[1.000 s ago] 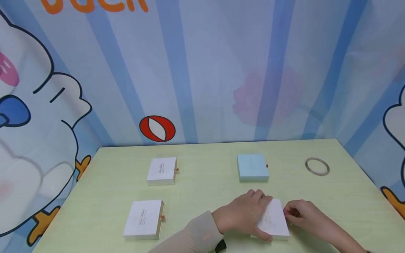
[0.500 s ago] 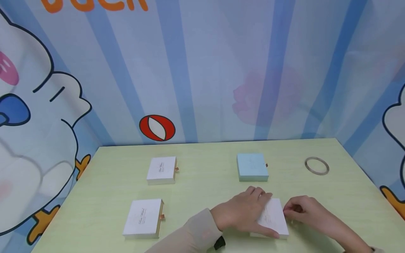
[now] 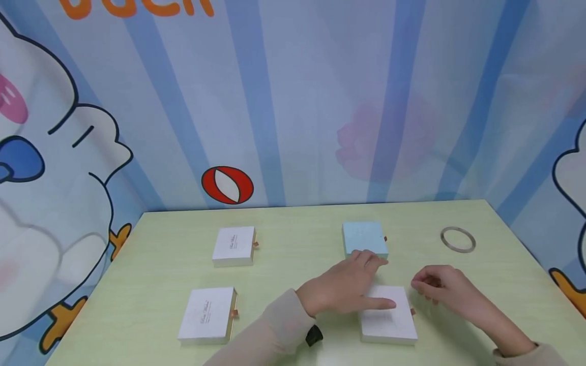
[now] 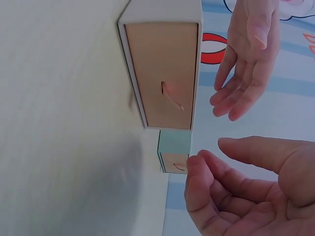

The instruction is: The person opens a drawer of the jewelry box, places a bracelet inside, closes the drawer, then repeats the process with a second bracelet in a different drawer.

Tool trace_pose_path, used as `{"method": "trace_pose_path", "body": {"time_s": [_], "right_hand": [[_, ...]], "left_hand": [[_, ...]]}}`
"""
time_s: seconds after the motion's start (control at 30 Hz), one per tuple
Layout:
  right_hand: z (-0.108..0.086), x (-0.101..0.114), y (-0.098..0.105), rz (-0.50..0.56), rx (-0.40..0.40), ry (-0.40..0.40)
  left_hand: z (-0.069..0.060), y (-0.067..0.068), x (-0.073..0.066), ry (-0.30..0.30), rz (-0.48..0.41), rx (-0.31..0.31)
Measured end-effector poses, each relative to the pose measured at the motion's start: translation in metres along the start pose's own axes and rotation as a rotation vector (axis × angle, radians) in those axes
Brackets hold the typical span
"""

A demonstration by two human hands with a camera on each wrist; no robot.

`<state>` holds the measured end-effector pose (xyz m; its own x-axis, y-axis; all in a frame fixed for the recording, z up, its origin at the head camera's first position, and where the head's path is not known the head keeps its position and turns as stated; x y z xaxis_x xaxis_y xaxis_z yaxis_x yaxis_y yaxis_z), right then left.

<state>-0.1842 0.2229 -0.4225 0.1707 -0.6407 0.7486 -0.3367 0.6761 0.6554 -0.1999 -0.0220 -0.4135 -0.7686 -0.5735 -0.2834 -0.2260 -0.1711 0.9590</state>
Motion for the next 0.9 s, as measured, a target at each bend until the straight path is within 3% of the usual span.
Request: {"method": "trace_pose_path", "body": {"time_s": [0.43,0.9], "right_hand": [[0.032,0.005,0.006,0.035,-0.173,-0.021],[0.079,0.009,0.018,0.047,-0.124,-0.092]], "left_hand": [[0.010,0.012,0.024,0.067,0.020,-0.072],[0.028,0.015,0.048,0.127,0.045,-0.115]]}}
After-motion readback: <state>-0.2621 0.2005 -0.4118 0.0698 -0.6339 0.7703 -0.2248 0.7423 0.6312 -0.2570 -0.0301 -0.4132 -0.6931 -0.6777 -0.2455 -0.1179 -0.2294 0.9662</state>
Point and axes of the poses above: each hand's wrist, its own z-axis towards the middle knuckle, its own y-axis out of the back of the hand, x = y × z, the point moved 1 cm from there along z, towards the middle knuckle, and after that the axes turned 4 degrees about -y, right-handed, at the moved point
